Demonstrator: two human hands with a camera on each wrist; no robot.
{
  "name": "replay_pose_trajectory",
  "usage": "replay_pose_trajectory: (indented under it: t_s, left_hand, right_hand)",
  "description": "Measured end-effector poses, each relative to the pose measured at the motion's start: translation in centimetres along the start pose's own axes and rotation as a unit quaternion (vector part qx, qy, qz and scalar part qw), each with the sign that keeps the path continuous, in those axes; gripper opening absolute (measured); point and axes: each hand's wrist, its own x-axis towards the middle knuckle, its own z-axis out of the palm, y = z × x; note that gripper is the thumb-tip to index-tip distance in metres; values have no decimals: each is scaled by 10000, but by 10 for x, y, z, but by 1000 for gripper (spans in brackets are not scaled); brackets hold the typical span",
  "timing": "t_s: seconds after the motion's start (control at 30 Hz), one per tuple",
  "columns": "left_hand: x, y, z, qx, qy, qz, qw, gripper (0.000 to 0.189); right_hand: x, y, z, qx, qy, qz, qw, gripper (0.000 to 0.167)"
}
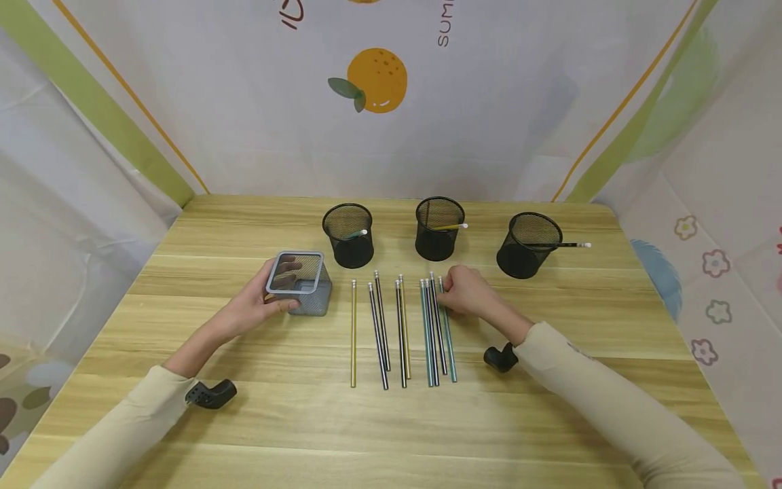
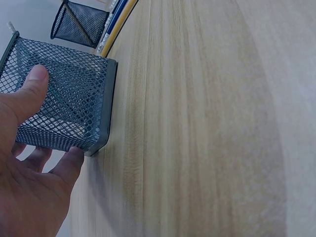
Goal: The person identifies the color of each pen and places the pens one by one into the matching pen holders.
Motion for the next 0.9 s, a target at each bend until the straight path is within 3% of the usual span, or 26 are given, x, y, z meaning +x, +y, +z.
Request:
replay_pose_trajectory:
  t_s: [0.17, 0.27, 0.6, 0.73, 0.9]
  left_hand:
    - [0, 1, 0, 4, 5, -6, 10000, 83]
    - [0, 1, 0, 5, 3, -6, 10000, 83]
    - [0, 0, -1, -18, -5, -8, 10000, 82]
    - [0, 0, -1, -42, -25, 8, 10000, 82]
    - [0, 0, -1, -59, -36, 24, 10000, 82]
  right_hand:
    - [2, -4, 0, -147, -82, 38, 9999, 38]
    - [4, -5, 0, -312, -108, 38, 9994, 42]
    - [6, -3, 0, -194, -252, 248, 9992, 43]
    - [6, -2, -2, 50, -347, 478, 9982, 33]
    - [5, -1, -5, 253, -403, 482, 9977, 19]
